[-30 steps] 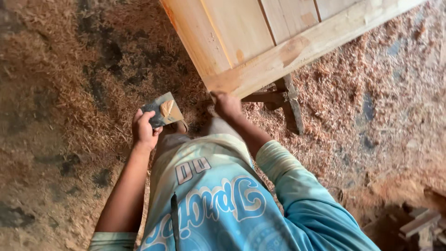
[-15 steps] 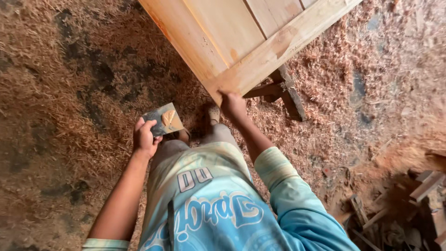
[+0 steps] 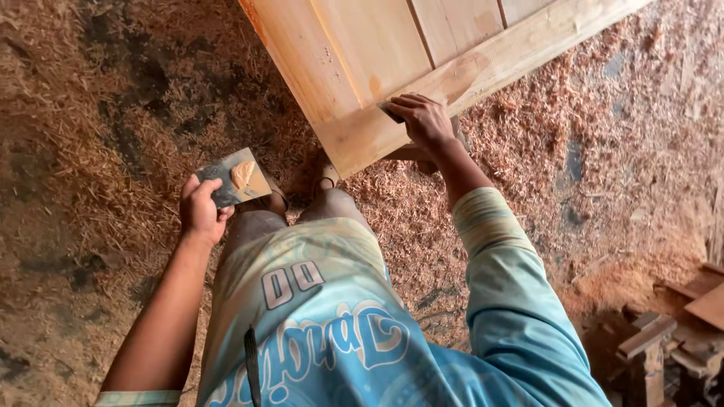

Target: The person scoops wood filler from a can with a putty knife, spreads it onto a metal mixing plate, and applies it into the grooves of a wooden door panel. The person repeatedly mixes and applies filler to multiple grooves across the panel surface.

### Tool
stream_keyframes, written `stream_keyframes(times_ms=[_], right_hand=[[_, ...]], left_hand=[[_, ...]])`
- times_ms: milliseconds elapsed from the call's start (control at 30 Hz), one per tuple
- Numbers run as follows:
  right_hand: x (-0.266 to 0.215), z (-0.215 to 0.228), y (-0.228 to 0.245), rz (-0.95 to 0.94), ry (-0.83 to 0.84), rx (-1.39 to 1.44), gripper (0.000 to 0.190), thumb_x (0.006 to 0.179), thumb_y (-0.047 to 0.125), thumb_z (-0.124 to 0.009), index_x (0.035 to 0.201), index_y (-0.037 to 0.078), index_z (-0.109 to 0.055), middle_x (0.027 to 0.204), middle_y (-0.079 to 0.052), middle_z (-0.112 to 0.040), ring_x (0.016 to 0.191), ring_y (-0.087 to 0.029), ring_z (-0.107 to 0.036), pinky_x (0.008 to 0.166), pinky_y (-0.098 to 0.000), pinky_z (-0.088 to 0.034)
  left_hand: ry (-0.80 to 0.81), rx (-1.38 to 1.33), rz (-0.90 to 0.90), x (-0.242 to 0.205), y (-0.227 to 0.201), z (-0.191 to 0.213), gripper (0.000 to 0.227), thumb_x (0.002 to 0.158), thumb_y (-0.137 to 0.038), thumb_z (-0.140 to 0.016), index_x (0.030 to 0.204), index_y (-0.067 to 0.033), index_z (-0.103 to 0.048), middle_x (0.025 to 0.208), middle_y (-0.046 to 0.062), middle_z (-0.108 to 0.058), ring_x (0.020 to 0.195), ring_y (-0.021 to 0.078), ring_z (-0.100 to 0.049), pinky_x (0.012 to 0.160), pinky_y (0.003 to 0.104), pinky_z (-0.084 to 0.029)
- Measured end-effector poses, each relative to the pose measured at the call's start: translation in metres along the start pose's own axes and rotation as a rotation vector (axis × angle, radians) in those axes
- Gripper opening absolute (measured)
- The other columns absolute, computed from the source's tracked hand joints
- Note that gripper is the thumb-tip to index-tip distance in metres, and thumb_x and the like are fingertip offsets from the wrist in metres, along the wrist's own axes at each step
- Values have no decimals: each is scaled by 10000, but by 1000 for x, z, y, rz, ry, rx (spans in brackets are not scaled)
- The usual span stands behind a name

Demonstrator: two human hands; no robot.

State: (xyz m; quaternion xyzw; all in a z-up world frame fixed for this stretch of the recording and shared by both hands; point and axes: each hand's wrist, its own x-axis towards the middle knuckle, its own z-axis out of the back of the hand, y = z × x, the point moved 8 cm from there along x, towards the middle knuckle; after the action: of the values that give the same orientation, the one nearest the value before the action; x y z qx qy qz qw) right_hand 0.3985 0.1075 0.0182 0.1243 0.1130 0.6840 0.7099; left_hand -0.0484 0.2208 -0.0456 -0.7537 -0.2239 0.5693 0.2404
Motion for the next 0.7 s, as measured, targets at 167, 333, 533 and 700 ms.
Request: stream_keyframes(times_ms=[167,333,533,700], right_hand=[[-5,-10,1,120,3,23,427,889,-37,-594,1246,141,-746,1297,-54,-725,1219,-266,-667,1040,-387,-542],[-12,-14,-5,181,-85,21,443,866,-25,-599,1255,132,-741,1318,-59,-709,1239,-269,-661,1103,-424,-509],[-19,-28,-9,182,-105,-5,378,941,22,-584,1280,124,-716,1346,-66,-701,1273,-266,-648,1125,-430,-485],[-37,-20,-3,318,-106,-162,535,837,409,-577,1300,143,-616,1311,-47,-702,1196,-222,-688,1030,-377,-537]], left_hand=[[3,-46,-24,-8,20,-23,54,933,-88,-557,939,-126,-520,781,45,-560,484,149,-446,390,289,-332],[-54,-70,7,-11,39,-47,71,932,-88,-559,937,-137,-509,789,39,-572,495,139,-464,391,285,-329],[-51,-31,26,-14,47,-84,58,931,-86,-553,956,-131,-526,817,39,-585,524,129,-469,401,280,-334],[-30,-34,8,-16,35,-103,40,937,-93,-551,951,-120,-526,799,48,-577,496,140,-447,401,283,-341]])
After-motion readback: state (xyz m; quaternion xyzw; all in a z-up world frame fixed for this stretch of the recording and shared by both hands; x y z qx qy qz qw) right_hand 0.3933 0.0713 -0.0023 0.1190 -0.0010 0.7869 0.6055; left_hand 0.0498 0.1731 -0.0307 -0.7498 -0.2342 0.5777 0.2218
